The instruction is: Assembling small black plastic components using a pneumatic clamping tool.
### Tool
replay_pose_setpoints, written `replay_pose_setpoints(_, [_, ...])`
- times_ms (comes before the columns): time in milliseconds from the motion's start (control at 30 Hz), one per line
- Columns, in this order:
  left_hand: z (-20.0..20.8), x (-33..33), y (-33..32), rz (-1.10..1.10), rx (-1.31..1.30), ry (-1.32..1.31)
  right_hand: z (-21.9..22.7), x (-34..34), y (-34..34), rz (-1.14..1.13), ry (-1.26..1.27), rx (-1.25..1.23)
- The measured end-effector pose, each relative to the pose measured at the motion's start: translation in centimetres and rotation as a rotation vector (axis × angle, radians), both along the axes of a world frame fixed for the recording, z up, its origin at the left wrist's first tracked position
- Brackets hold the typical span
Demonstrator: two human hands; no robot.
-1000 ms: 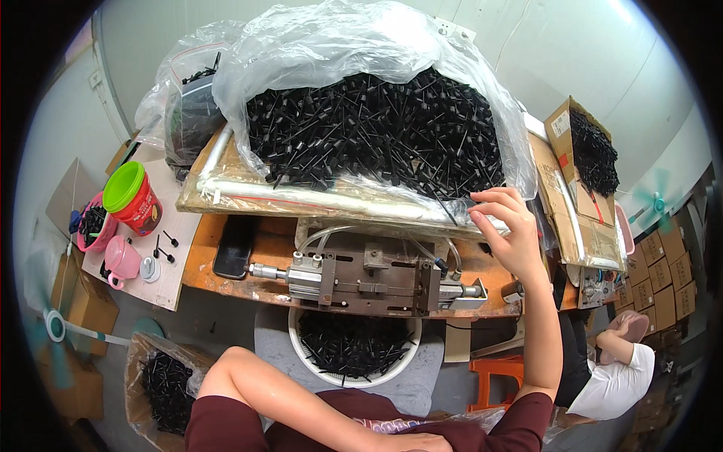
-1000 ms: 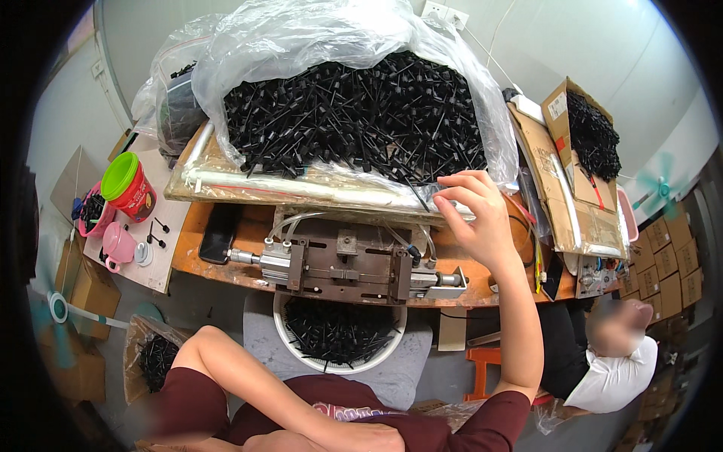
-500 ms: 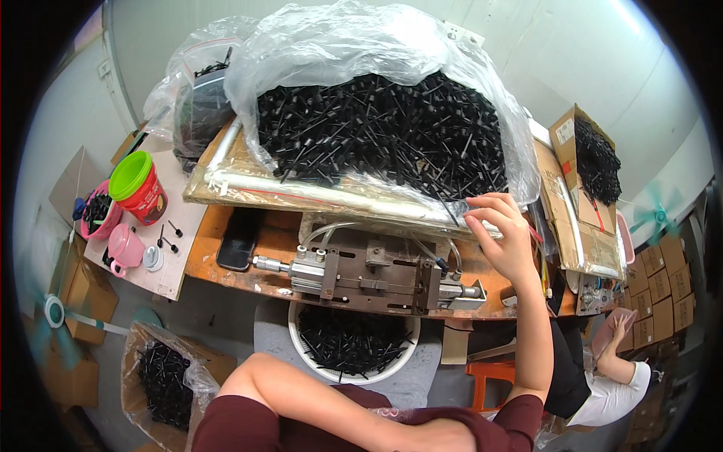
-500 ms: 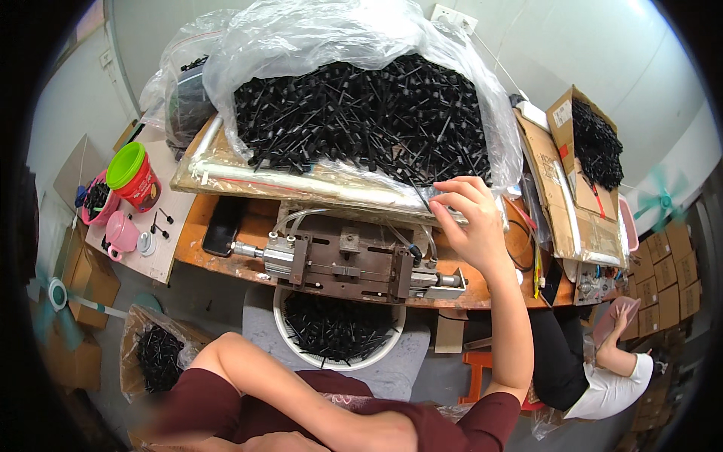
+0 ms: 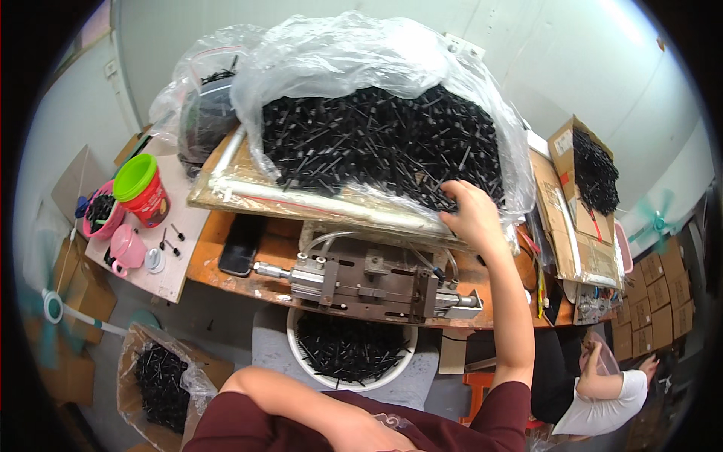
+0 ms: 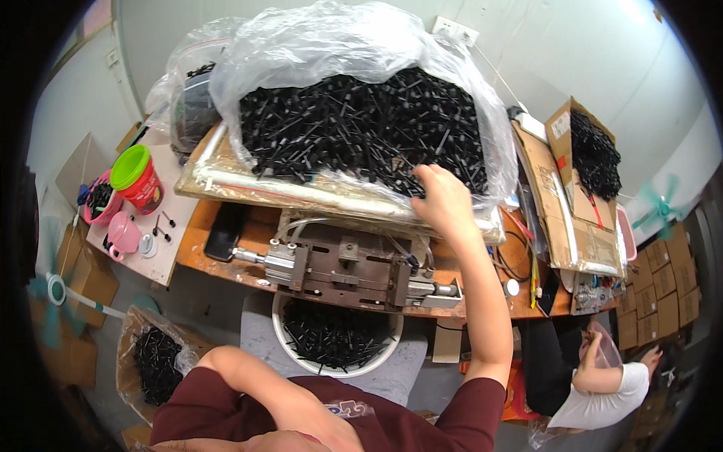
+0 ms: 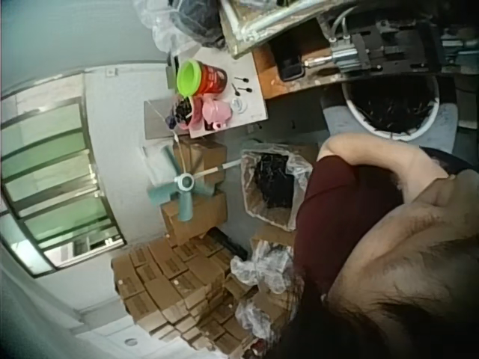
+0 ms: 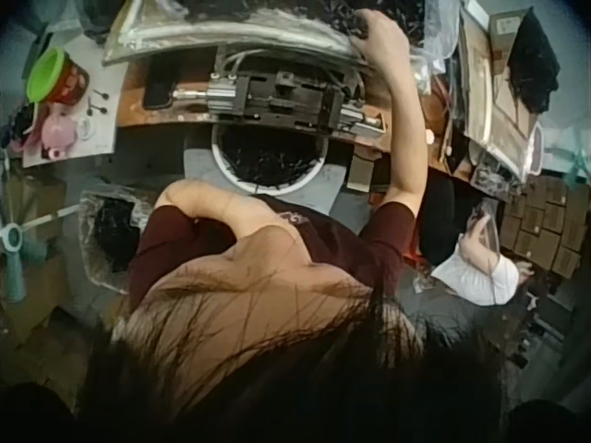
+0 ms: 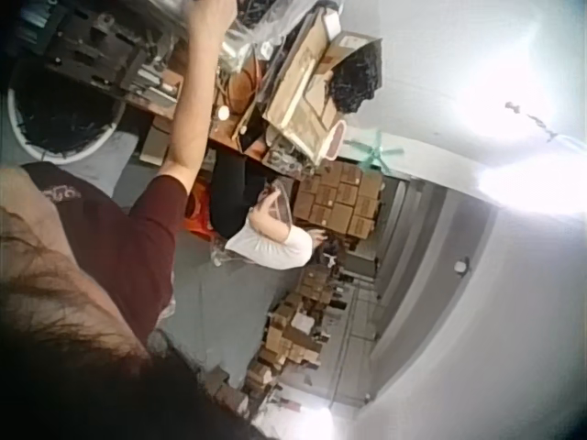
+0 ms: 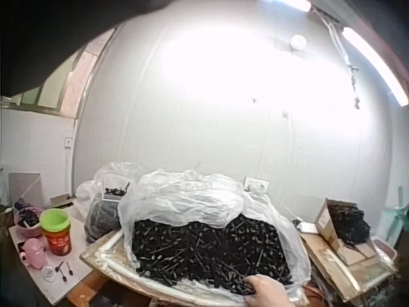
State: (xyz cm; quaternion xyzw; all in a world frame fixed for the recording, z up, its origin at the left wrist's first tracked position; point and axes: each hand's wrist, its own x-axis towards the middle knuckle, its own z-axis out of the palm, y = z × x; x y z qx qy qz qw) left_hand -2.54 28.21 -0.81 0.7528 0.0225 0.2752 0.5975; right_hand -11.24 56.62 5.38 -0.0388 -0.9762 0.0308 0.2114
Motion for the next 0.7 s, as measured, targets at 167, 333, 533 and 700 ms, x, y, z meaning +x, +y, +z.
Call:
replay_pose_setpoints(167, [1.3, -4.4, -1.7, 0.303, -0.038, -0.208, -1.2, -3.0, 0.8, -0.099, -0.151, 0.020])
replay_pose_setpoints(333, [0.8, -5.7, -2.8, 0.592, 0.051, -0.150, -0.8, -3.5, 0.8, -0.133, -0.118, -0.084])
replay_pose_setpoints(533, [0.1, -6.1, -3.1, 0.957, 0.083, -0.065, 1.0, -3.1, 2.7, -0.089, -0.015, -0.397])
replay_pose_setpoints(700, [0.2, -8.1, -2.3, 1.558, 0.031, 0.049, 3.4, -1.8, 3.5, -0.036, 0.266, -0.706])
